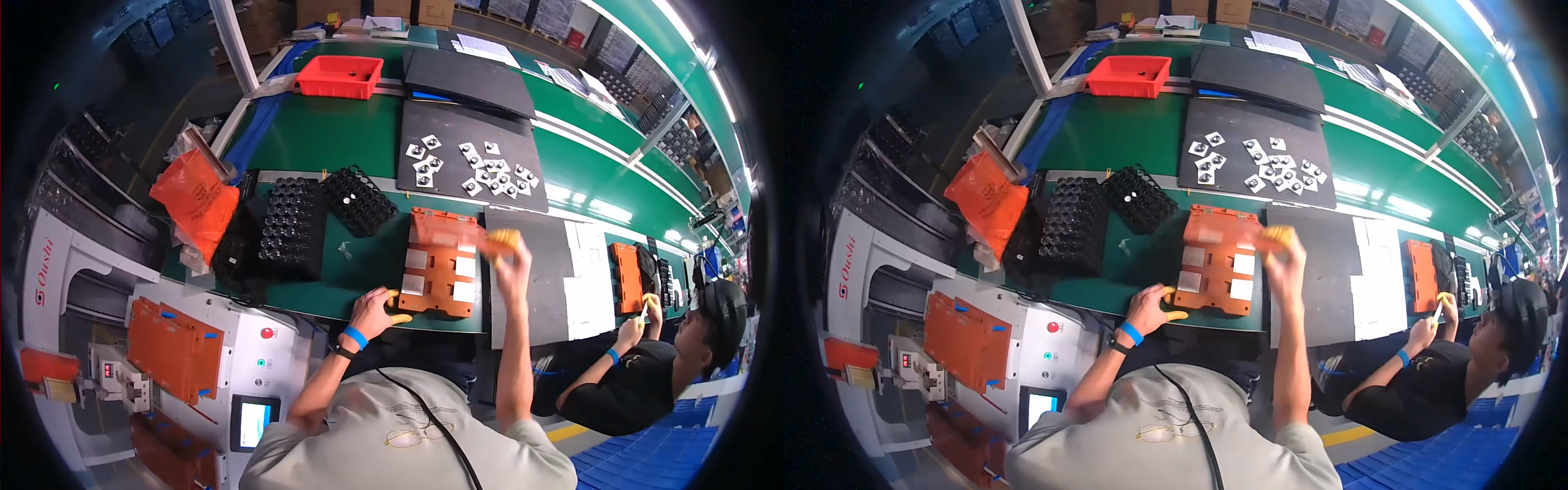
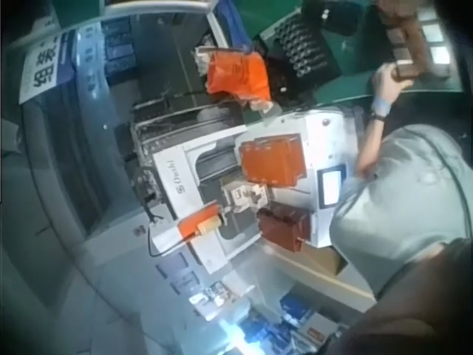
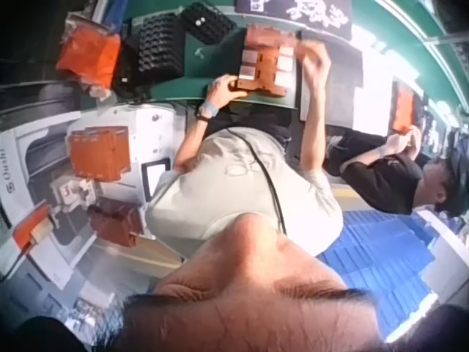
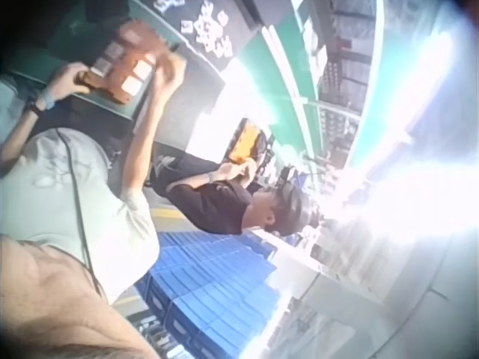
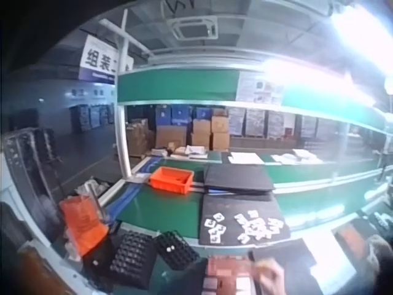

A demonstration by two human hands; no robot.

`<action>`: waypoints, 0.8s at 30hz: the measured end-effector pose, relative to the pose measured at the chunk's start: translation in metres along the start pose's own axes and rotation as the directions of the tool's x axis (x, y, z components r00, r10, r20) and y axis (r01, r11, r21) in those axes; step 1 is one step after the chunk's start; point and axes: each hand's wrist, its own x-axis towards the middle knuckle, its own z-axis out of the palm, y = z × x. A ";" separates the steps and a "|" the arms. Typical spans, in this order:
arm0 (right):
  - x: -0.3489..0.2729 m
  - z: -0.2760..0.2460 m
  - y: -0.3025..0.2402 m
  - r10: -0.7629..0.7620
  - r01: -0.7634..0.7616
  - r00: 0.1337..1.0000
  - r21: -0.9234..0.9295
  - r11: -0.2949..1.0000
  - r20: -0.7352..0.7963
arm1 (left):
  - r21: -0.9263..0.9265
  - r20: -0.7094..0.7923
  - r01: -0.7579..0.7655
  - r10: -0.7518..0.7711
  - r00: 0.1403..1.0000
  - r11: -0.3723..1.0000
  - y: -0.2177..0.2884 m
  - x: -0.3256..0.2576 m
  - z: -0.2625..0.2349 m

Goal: Assembling small electrical components into orange plastic housings at an industrial workstation.

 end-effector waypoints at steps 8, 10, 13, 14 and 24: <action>-0.160 0.015 -0.026 0.161 -0.157 0.987 -0.329 0.931 -0.016 | -0.043 -0.099 -0.013 0.009 0.995 0.999 -0.006 0.004 0.010; -0.180 0.025 -0.036 0.263 -0.272 0.962 -0.152 0.950 -0.079 | -0.138 -0.086 0.059 -0.072 0.994 0.989 -0.002 0.003 0.008; -0.207 0.041 -0.005 0.721 -0.737 0.622 0.539 0.408 0.305 | -0.358 -0.122 0.063 -0.113 0.986 0.931 -0.003 0.000 0.016; -0.205 0.044 0.002 0.689 -0.721 0.578 0.670 0.179 0.437 | -0.341 -0.112 0.074 -0.119 0.987 0.937 0.013 0.001 0.007; -0.164 0.045 0.044 0.684 -0.464 0.638 0.886 -0.026 0.354 | -0.562 -0.043 0.239 -0.317 0.948 0.792 0.055 -0.066 -0.020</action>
